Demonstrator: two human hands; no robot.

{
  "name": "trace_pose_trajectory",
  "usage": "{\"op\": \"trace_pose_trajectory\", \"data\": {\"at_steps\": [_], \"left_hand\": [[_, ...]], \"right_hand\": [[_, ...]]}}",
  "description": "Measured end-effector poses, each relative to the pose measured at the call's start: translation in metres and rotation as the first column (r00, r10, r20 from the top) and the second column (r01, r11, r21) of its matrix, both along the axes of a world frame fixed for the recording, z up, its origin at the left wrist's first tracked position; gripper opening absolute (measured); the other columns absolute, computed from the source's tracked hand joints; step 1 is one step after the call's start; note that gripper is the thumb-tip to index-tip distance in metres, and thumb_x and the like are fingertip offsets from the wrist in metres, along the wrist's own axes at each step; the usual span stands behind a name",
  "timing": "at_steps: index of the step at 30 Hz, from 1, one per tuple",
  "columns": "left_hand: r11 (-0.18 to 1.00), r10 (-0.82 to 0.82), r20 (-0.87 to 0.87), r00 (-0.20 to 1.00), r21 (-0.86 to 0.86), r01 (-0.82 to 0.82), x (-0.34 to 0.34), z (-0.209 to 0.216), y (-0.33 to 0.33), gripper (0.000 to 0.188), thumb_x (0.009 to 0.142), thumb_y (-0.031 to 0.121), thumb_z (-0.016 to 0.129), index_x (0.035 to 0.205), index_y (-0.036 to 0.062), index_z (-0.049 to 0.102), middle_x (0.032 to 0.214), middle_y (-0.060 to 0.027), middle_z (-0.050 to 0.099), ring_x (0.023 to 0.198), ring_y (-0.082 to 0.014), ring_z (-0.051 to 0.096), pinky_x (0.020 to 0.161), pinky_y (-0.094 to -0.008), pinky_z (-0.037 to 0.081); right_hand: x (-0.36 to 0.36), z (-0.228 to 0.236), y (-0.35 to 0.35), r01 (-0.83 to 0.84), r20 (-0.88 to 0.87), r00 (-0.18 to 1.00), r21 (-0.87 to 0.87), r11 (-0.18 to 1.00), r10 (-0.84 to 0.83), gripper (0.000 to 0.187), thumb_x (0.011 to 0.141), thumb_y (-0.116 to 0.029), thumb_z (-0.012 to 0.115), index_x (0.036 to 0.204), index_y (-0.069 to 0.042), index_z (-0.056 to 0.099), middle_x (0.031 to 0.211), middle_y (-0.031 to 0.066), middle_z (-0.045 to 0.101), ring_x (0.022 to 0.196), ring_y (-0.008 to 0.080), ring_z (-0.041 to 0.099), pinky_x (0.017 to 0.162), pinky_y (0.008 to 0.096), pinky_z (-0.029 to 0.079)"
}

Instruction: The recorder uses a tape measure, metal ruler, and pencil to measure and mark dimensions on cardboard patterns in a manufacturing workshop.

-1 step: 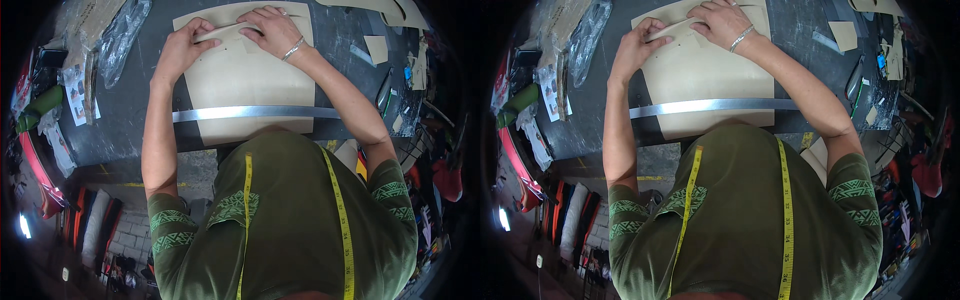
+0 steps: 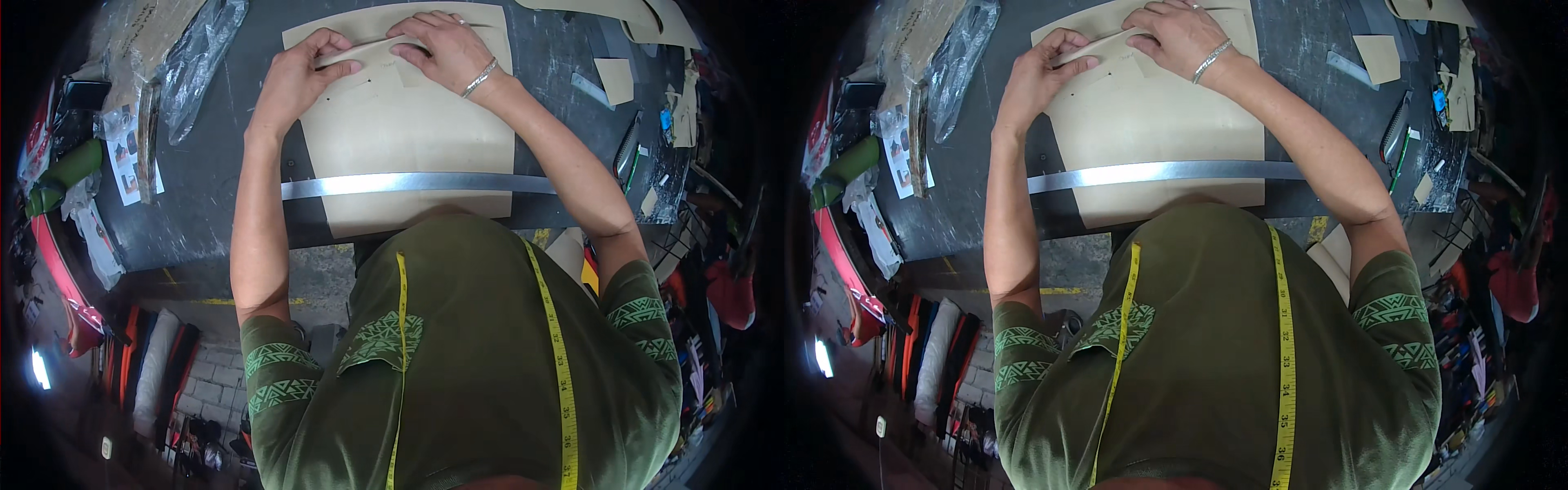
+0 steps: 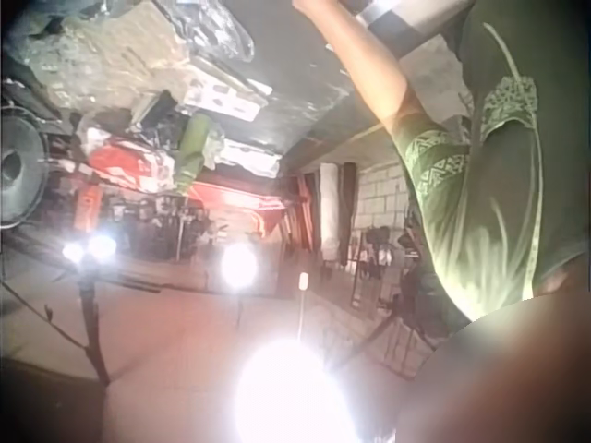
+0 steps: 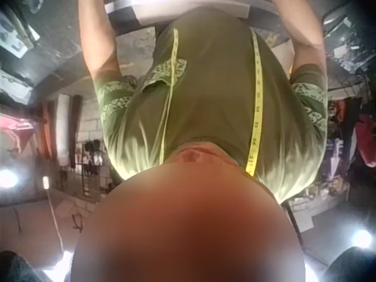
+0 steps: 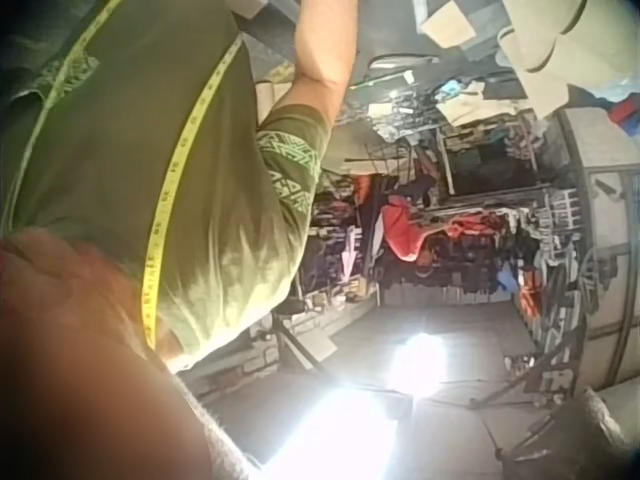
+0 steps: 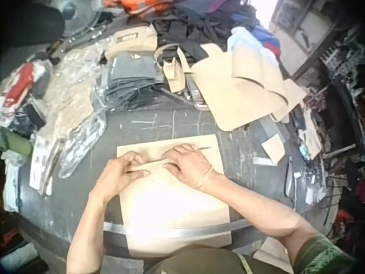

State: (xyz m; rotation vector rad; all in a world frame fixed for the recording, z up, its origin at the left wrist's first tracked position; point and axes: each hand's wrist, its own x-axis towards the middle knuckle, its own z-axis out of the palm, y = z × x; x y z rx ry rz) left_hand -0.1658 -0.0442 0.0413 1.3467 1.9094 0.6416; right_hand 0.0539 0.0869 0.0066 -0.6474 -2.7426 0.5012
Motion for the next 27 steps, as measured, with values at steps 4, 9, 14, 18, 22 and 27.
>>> {"op": "trace_pose_trajectory", "data": {"at_steps": [4, 9, 14, 18, 22, 27], "left_hand": [[0.997, 0.018, 0.036, 0.999, 0.075, -0.02, 0.0, -0.007, 0.0, 0.035, 0.084, 0.029, 0.084, 0.114, 0.0134, 0.074, 0.101, -0.0051, 0.076, 0.089, -0.0187, 0.072, 0.082, -0.0324, 0.056], [0.995, -0.009, -0.081, 0.997, 0.097, 0.017, 0.006, -0.004, -0.004, 0.035, 0.084, 0.031, 0.083, 0.114, 0.0134, 0.076, 0.109, -0.0074, 0.076, 0.091, -0.0272, 0.072, 0.085, -0.0358, 0.056], [0.94, -0.129, -0.226, 0.966, 0.281, 0.191, 0.005, -0.02, -0.007, 0.035, 0.087, 0.035, 0.078, 0.115, 0.0128, 0.077, 0.111, -0.0044, 0.075, 0.109, -0.0275, 0.066, 0.096, -0.0394, 0.052], [0.933, -0.128, -0.226, 0.966, 0.302, 0.194, 0.008, -0.026, -0.011, 0.036, 0.088, 0.036, 0.078, 0.114, 0.0119, 0.078, 0.112, -0.0051, 0.074, 0.11, -0.0268, 0.066, 0.096, -0.0395, 0.052], [0.921, -0.061, -0.229, 0.972, 0.363, 0.143, 0.01, -0.031, -0.017, 0.036, 0.086, 0.037, 0.079, 0.113, 0.0142, 0.079, 0.108, -0.006, 0.076, 0.106, -0.0285, 0.067, 0.095, -0.0382, 0.053], [0.977, -0.066, -0.103, 0.993, 0.194, 0.085, 0.007, -0.021, -0.009, 0.036, 0.084, 0.039, 0.08, 0.111, 0.0155, 0.08, 0.105, -0.0058, 0.077, 0.099, -0.0276, 0.07, 0.092, -0.0364, 0.054]], "right_hand": [[0.002, 0.005, 0.008, -0.018, 0.009, 1.0, -0.226, 0.974, 0.021, 0.027, 0.094, -0.025, 0.072, 0.118, -0.015, 0.067, 0.11, 0.0068, 0.071, 0.096, 0.0284, 0.068, 0.086, 0.0383, 0.055], [-0.004, 0.025, 0.007, -0.004, 0.148, 0.987, -0.41, 0.912, 0.071, 0.025, 0.096, -0.027, 0.07, 0.116, -0.013, 0.066, 0.108, 0.0085, 0.07, 0.097, 0.0302, 0.069, 0.087, 0.0403, 0.056], [-0.002, 0.015, 0.008, -0.142, 0.07, 0.985, -0.191, 0.971, 0.158, 0.025, 0.098, -0.03, 0.067, 0.117, -0.013, 0.067, 0.106, 0.0107, 0.072, 0.098, 0.0326, 0.068, 0.091, 0.0431, 0.054], [-0.001, 0.014, 0.005, -0.155, 0.054, 0.985, -0.153, 0.976, 0.165, 0.025, 0.099, -0.031, 0.066, 0.114, -0.011, 0.068, 0.106, 0.0108, 0.072, 0.099, 0.0321, 0.067, 0.09, 0.043, 0.055], [-0.006, 0.022, 0.0, -0.039, 0.217, 0.971, -0.277, 0.96, 0.102, 0.026, 0.1, -0.033, 0.064, 0.111, -0.01, 0.068, 0.098, 0.0117, 0.072, 0.092, 0.0316, 0.068, 0.083, 0.0427, 0.055], [-0.005, 0.011, 0.003, -0.18, -0.083, 0.983, -0.224, 0.958, 0.165, 0.021, 0.1, -0.029, 0.064, 0.106, -0.009, 0.068, 0.092, 0.0129, 0.071, 0.085, 0.0318, 0.068, 0.08, 0.0424, 0.055]]}}
